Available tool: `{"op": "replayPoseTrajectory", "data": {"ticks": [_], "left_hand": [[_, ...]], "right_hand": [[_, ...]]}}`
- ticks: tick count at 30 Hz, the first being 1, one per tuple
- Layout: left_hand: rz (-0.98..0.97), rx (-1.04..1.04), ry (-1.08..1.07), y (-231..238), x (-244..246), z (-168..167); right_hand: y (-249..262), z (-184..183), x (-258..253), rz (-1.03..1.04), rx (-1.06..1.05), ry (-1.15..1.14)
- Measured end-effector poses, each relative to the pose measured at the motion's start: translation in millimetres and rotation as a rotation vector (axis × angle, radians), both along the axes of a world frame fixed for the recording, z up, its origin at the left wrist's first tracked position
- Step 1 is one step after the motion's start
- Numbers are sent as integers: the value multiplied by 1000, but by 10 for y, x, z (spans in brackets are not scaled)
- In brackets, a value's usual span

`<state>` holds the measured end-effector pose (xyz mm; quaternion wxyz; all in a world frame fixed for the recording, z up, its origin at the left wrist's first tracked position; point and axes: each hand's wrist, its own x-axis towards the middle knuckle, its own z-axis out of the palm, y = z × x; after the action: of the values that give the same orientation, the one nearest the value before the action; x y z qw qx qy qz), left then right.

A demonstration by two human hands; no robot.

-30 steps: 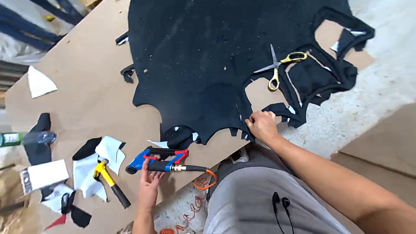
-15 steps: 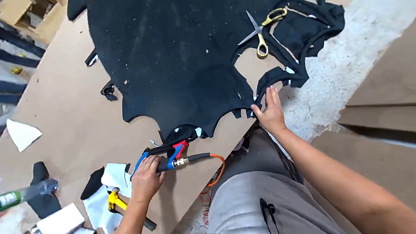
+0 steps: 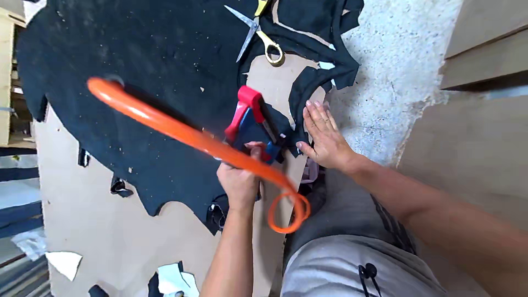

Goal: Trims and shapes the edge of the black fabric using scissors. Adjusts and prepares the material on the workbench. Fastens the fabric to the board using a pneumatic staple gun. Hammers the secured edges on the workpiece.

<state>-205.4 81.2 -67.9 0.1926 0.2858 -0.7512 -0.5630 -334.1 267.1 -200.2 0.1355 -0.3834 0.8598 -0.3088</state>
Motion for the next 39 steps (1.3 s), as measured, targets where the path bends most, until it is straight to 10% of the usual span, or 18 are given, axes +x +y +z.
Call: {"op": "replayPoseTrajectory", "data": {"ticks": [16,39], "left_hand": [[-115,-713,-244,293,-287,26],[-33,-248,-64,-136,21,-26]], "right_hand": [[-72,-4,35,-4,6,86],[-78,287,-35,-65,84,33]]}}
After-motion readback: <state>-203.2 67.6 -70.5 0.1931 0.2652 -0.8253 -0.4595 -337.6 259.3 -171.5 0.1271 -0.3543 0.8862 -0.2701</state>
